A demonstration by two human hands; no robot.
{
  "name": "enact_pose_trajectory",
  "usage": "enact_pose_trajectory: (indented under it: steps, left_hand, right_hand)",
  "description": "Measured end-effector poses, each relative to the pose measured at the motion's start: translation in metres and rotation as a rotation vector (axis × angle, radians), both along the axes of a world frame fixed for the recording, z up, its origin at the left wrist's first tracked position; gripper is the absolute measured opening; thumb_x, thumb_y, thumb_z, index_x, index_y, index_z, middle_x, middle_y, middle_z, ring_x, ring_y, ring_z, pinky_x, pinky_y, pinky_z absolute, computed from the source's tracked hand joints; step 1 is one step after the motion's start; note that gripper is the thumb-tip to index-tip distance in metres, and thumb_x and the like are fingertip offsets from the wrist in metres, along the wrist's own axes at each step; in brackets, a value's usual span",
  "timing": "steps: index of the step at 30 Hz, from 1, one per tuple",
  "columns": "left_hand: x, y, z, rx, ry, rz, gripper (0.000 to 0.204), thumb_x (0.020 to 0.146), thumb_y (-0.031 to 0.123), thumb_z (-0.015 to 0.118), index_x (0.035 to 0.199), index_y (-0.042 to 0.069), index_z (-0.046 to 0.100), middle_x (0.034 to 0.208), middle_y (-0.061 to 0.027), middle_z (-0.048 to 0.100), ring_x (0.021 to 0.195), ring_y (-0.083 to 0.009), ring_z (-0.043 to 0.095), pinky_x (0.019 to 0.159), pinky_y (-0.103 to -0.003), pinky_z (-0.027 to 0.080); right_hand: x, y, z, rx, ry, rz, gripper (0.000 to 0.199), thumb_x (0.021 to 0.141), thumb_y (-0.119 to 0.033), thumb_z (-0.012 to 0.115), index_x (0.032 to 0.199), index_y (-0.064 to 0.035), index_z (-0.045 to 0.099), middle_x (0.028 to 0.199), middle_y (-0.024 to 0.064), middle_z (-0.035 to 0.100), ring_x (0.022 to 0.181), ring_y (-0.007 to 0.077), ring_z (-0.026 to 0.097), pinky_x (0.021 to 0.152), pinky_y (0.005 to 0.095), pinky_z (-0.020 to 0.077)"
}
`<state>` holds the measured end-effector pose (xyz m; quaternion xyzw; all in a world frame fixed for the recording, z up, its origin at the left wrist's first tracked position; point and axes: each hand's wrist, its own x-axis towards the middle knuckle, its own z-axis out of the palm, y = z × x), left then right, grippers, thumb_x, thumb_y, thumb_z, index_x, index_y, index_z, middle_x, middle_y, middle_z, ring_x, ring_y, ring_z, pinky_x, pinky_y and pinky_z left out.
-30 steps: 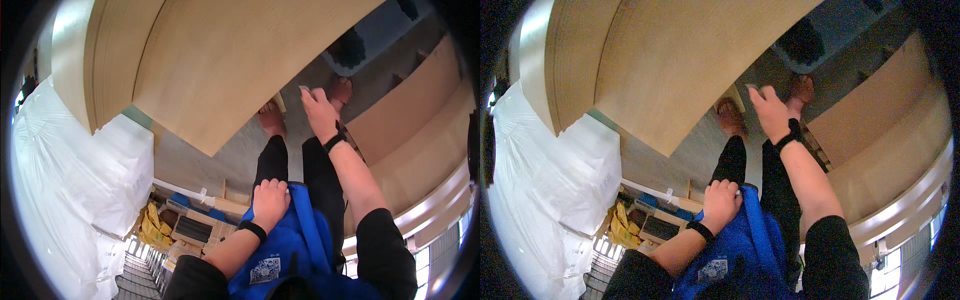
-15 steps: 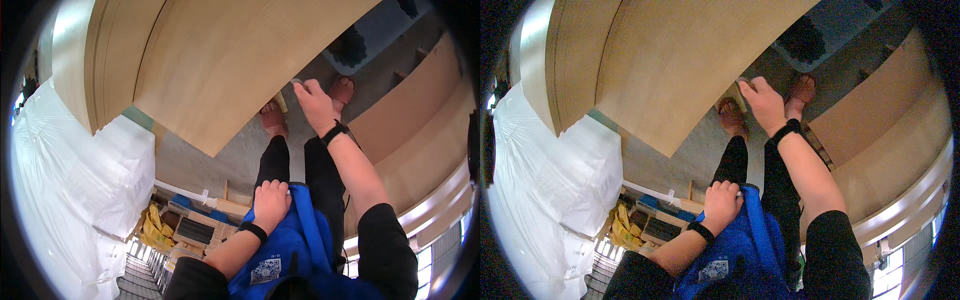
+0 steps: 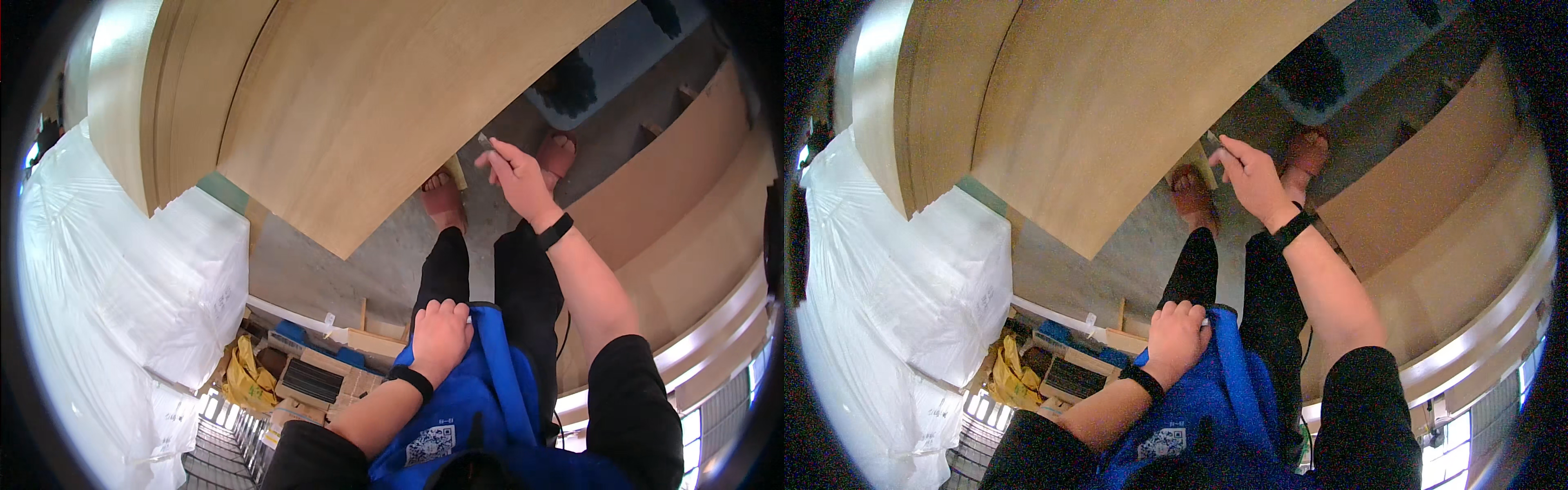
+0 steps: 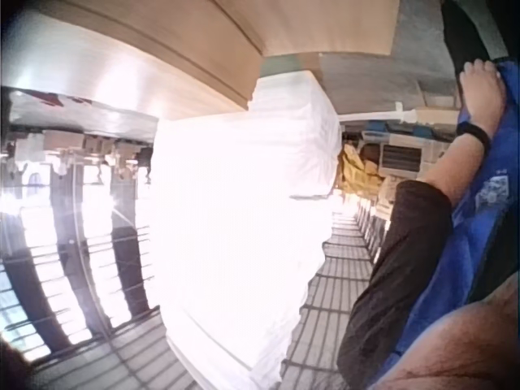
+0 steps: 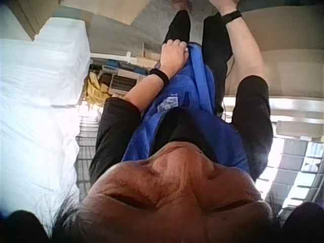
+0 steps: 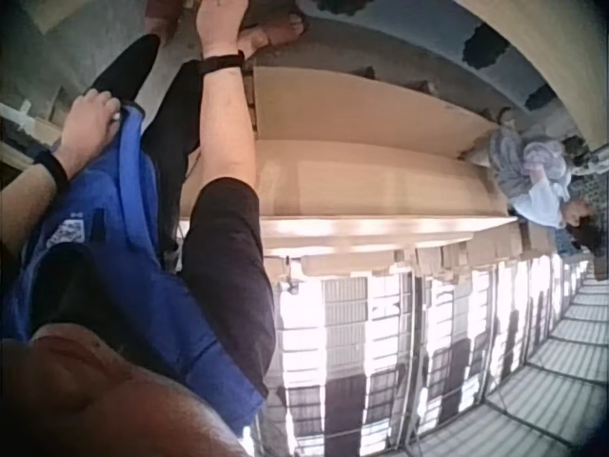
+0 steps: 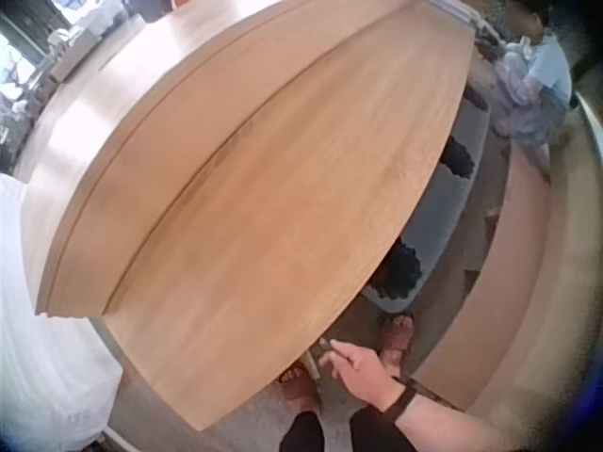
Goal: The recorder uses a white marker to mark large wooden boards and moves them within a warehouse setting.
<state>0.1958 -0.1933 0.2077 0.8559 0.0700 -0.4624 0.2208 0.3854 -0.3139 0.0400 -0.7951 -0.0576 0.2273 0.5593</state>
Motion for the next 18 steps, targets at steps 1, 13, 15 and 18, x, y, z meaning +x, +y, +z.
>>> enact_pose_trajectory:
  steps: [1, 13, 15, 18]
  left_hand:
    - [-0.001, 0.000, 0.000, 0.002, -0.004, 0.002, 0.016, 0.078, 0.025, 0.063, 0.084, 0.010, 0.058, 0.088, -0.0083, 0.060, 0.089, -0.0297, 0.056, 0.075, -0.044, 0.045]
    - [0.006, -0.002, 0.000, -0.005, 0.018, -0.009, 0.017, 0.079, 0.025, 0.063, 0.086, 0.010, 0.059, 0.089, -0.0082, 0.060, 0.090, -0.0297, 0.056, 0.075, -0.044, 0.046]
    - [0.006, -0.001, 0.000, -0.003, 0.012, -0.004, 0.017, 0.079, 0.025, 0.063, 0.086, 0.011, 0.059, 0.089, -0.0081, 0.060, 0.090, -0.0296, 0.056, 0.075, -0.044, 0.046]
    - [0.007, -0.001, 0.000, 0.001, 0.010, 0.014, 0.016, 0.078, 0.025, 0.063, 0.086, 0.011, 0.059, 0.089, -0.0080, 0.060, 0.089, -0.0294, 0.056, 0.074, -0.044, 0.045]
  right_hand:
    - [0.002, 0.003, 0.006, 0.203, 0.563, -0.126, 0.022, 0.097, -0.019, 0.053, 0.096, 0.0000, 0.063, 0.078, 0.0025, 0.065, 0.060, 0.0112, 0.057, 0.053, 0.0256, 0.0452]
    - [0.036, -0.001, -0.020, 0.025, 0.432, 0.071, 0.038, 0.094, -0.027, 0.059, 0.064, -0.0044, 0.055, 0.057, -0.0013, 0.054, 0.052, 0.0064, 0.045, 0.048, 0.0249, 0.0353]
    - [0.038, -0.005, -0.020, 0.028, 0.426, 0.093, 0.038, 0.094, -0.027, 0.060, 0.064, -0.0038, 0.055, 0.057, -0.0014, 0.053, 0.053, 0.0068, 0.045, 0.049, 0.0259, 0.0359]
    - [0.043, -0.014, -0.016, -0.026, 0.408, 0.148, 0.036, 0.093, -0.028, 0.062, 0.072, 0.0017, 0.062, 0.059, 0.0047, 0.057, 0.053, 0.0115, 0.050, 0.053, 0.0297, 0.0416]
